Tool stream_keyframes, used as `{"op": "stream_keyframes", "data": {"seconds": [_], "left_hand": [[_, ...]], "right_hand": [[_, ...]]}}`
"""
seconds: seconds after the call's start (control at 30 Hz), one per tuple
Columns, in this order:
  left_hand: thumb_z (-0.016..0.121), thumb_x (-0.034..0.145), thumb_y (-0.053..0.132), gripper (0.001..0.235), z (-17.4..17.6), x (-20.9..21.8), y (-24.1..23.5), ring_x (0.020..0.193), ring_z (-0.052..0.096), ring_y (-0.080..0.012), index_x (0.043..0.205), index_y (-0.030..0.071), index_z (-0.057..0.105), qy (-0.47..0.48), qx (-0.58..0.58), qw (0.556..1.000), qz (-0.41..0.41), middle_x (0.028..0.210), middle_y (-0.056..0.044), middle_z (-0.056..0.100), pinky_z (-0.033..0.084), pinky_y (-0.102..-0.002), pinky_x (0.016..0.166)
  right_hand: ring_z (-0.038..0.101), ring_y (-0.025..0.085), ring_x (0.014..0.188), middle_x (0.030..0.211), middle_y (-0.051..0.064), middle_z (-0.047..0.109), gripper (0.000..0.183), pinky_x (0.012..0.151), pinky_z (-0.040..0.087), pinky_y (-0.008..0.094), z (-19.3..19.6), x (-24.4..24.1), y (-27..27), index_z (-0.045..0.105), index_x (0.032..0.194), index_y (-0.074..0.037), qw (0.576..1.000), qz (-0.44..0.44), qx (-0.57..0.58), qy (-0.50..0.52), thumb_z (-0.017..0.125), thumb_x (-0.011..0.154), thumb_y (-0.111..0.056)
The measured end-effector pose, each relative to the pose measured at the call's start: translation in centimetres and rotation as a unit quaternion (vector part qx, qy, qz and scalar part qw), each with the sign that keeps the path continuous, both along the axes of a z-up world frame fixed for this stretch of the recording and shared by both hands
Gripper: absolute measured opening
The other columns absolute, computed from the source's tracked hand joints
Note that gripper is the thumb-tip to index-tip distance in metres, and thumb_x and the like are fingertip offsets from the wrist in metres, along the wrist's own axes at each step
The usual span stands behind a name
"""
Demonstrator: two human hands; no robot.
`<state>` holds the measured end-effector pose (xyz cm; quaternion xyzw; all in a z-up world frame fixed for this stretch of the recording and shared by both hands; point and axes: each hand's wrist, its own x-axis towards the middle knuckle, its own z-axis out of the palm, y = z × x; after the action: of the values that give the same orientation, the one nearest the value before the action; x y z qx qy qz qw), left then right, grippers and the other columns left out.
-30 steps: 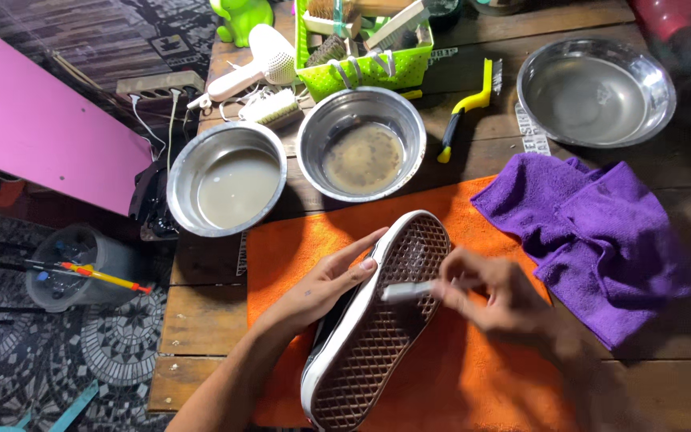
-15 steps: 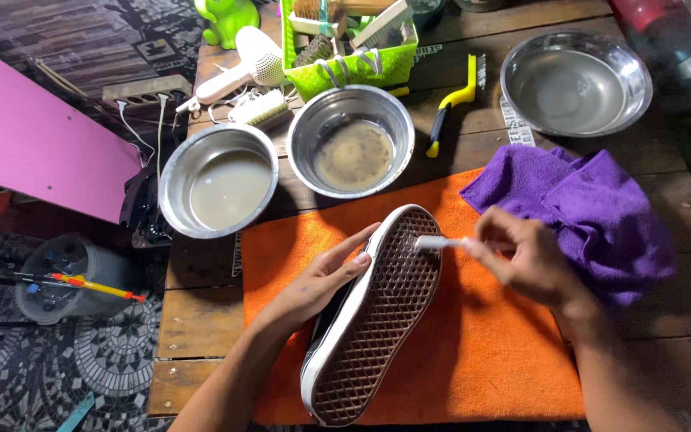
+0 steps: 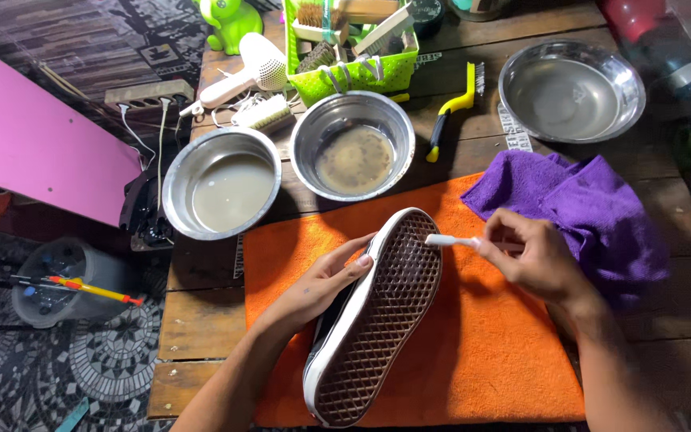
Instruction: The person scrubs the sole of a black and white sneaker with a white toothbrush, then wipes it with a purple cloth. They switch to a yellow brush to scrub the sole and the sides of the shoe.
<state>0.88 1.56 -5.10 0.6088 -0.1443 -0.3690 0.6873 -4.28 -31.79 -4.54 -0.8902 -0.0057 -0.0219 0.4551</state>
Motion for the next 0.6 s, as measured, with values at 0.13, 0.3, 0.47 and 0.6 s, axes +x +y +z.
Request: {"op": "stream_keyframes", "data": {"seconds": [0.13,0.3,0.47,0.6], "left_hand": [[0.063,0.102,0.039,0.060,-0.6,0.1,0.0,0.052,0.063,-0.0114,0.152,0.006,0.054,-0.001,-0.001,1.000,0.002,0.067,-0.012,0.067,0.057,-0.025,0.043],[0.061,0.103,0.039,0.052,-1.7,0.9,0.1,0.053,0.064,-0.0101,0.145,0.008,0.060,-0.006,0.007,1.000,0.010,0.067,-0.010,0.068,0.057,-0.024,0.044],[0.060,0.103,0.039,0.046,-1.5,0.4,0.0,0.053,0.063,-0.0088,0.138,0.009,0.066,-0.001,0.015,1.000,0.005,0.065,-0.008,0.067,0.056,-0.023,0.043],[0.059,0.103,0.039,0.045,-0.4,0.2,-0.5,0.054,0.063,-0.0070,0.136,0.009,0.067,-0.011,0.020,1.000,0.002,0.064,-0.006,0.067,0.056,-0.022,0.044]], "right_hand": [[0.058,0.014,0.054,0.052,0.004,0.071,0.013,0.052,0.049,0.028,0.2,-0.5,1.1,0.072,0.072,-0.010,0.993,0.076,0.074,0.058,0.078,0.083,-0.014],[0.061,0.017,0.052,0.058,0.008,0.072,0.017,0.054,0.054,0.029,-0.4,-0.5,2.0,0.075,0.073,-0.011,0.997,0.018,0.055,0.043,0.076,0.089,-0.016],[0.060,0.014,0.059,0.061,0.005,0.064,0.012,0.057,0.051,0.027,-1.4,0.4,1.6,0.072,0.081,-0.013,0.999,-0.039,0.034,-0.012,0.075,0.089,-0.021],[0.058,0.013,0.056,0.059,0.005,0.067,0.015,0.054,0.049,0.028,-1.1,1.0,2.7,0.072,0.079,-0.012,0.996,-0.050,0.069,-0.020,0.073,0.093,-0.018]]}}
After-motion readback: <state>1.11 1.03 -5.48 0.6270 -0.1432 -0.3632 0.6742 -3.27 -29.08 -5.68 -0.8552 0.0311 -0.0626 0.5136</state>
